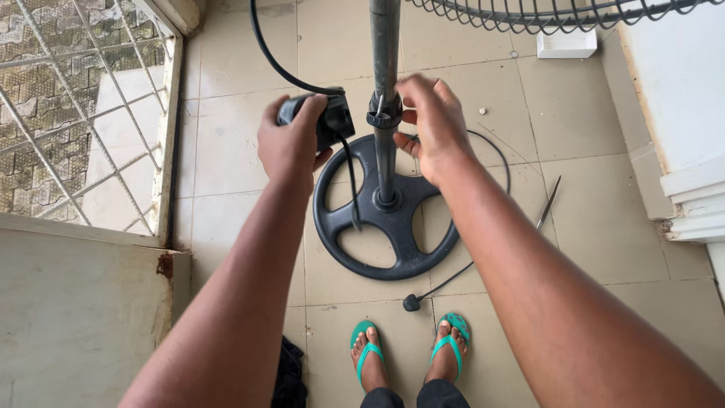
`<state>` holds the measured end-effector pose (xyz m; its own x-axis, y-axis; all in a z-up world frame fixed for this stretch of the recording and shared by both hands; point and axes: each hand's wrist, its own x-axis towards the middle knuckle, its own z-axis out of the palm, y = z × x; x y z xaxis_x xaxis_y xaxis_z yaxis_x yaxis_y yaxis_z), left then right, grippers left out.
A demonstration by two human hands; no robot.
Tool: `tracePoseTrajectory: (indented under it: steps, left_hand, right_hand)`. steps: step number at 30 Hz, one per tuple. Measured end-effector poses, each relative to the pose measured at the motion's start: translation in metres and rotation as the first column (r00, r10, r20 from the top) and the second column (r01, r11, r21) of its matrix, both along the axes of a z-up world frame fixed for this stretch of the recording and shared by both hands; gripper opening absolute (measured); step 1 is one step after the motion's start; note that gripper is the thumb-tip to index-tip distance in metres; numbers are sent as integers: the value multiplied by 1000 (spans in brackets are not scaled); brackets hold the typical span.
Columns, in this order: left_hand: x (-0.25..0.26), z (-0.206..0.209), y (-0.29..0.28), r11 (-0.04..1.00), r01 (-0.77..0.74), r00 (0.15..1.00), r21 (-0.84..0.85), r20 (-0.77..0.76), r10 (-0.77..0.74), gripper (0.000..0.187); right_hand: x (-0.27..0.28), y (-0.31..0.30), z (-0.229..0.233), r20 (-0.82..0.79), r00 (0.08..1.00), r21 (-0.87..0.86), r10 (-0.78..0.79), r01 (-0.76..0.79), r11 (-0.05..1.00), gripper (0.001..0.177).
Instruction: The person uses orange-handled scissors to pry and adjust the rear motor housing of a standing fan, then removes the speed control unit from the fan pole and reattaches it. The person handles the fan head, motor housing, and control unit throughout.
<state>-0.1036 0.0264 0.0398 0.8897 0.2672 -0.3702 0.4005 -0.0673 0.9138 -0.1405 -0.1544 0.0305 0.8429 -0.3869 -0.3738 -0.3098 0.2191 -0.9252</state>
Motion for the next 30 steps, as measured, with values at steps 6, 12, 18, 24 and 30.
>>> tracePoseTrajectory:
  steps: [6,12,18,24,30]
  left_hand:
    - [-20,10,-12,998,-60,991,-9,-117,59,72]
    - [-24,18,-27,999,-20,992,44,-120,25,63]
    - [-39,24,-26,997,10,994,-73,-111,-19,64]
    - [-53,28,-30,993,24,996,-112,-81,-33,66]
    - [-49,20,-16,978,38,994,-205,-88,-57,57]
  right_hand:
    - [-11,27,10,127,991,-156,40,-20,988,43]
    - [2,29,11,144,989,-150,-32,54,987,33]
    - [-5,26,33,-13,1000,-180,-27,24,983,20]
    - [-16,26,49,-27,1000,-184,-9,4,983,14]
    - [-28,16,41,-86,995,-104,50,-59,993,14]
